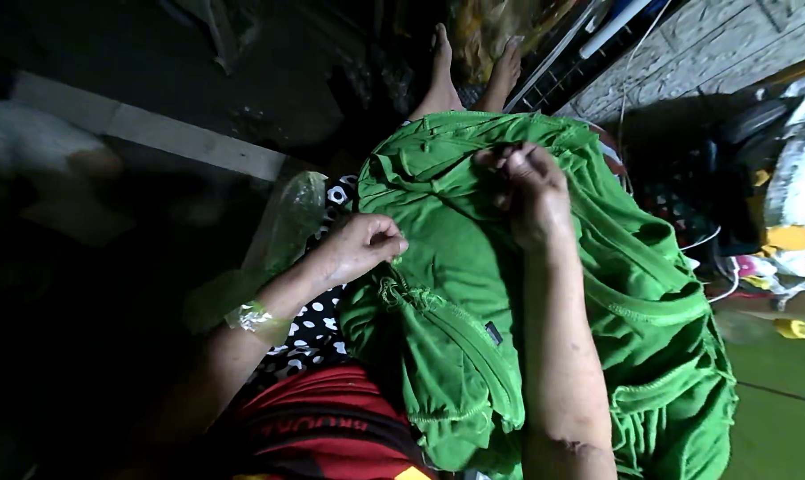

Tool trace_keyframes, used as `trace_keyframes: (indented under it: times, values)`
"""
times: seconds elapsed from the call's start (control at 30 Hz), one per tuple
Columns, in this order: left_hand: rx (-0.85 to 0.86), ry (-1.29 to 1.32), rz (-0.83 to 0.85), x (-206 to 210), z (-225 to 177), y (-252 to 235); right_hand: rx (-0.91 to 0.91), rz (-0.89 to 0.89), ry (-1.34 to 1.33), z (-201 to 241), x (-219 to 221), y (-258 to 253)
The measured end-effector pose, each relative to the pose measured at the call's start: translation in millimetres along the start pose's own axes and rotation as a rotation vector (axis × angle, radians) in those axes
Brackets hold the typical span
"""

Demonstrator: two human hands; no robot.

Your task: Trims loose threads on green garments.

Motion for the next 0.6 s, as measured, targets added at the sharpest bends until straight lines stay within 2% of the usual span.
trace_keyframes:
  times: [0.07,0.13,0.27,0.33,0.4,0.5,0.6]
  values:
    - [0.017,-0.053,0.026,0,-10,9,0.054,-0.061,-0.246,-4,-11,-6]
    - [0.067,-0.094,0.044,1,-29,17,0.087,-0.046,-0.251,1,-5,-2]
    - [0.338,-0.129,0.214,23,-84,41,0.057,0.128,-0.089,23,35,13]
    - [0.462,-0.153,0.363,41,-114,61,0.034,0.197,0.099,33,65,16]
    - [0.602,-0.172,0.433,55,-138,80,0.082,0.279,0.281,33,104,17]
    - [0.774,-0.201,0.417,60,-151,105,0.204,0.442,0.451,5,158,18]
    - [0.756,-0.226,0.307,39,-137,110,0.145,0.628,0.367,-7,194,31]
Point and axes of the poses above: each hand's wrist, its own y-axis away from the middle knuckle, its own x-axis out of the palm, z = x × y, the point moved 9 cm from there along -y, towards the middle knuckle, and after that the axes turned 5 degrees about -y, right-handed, at the moved point
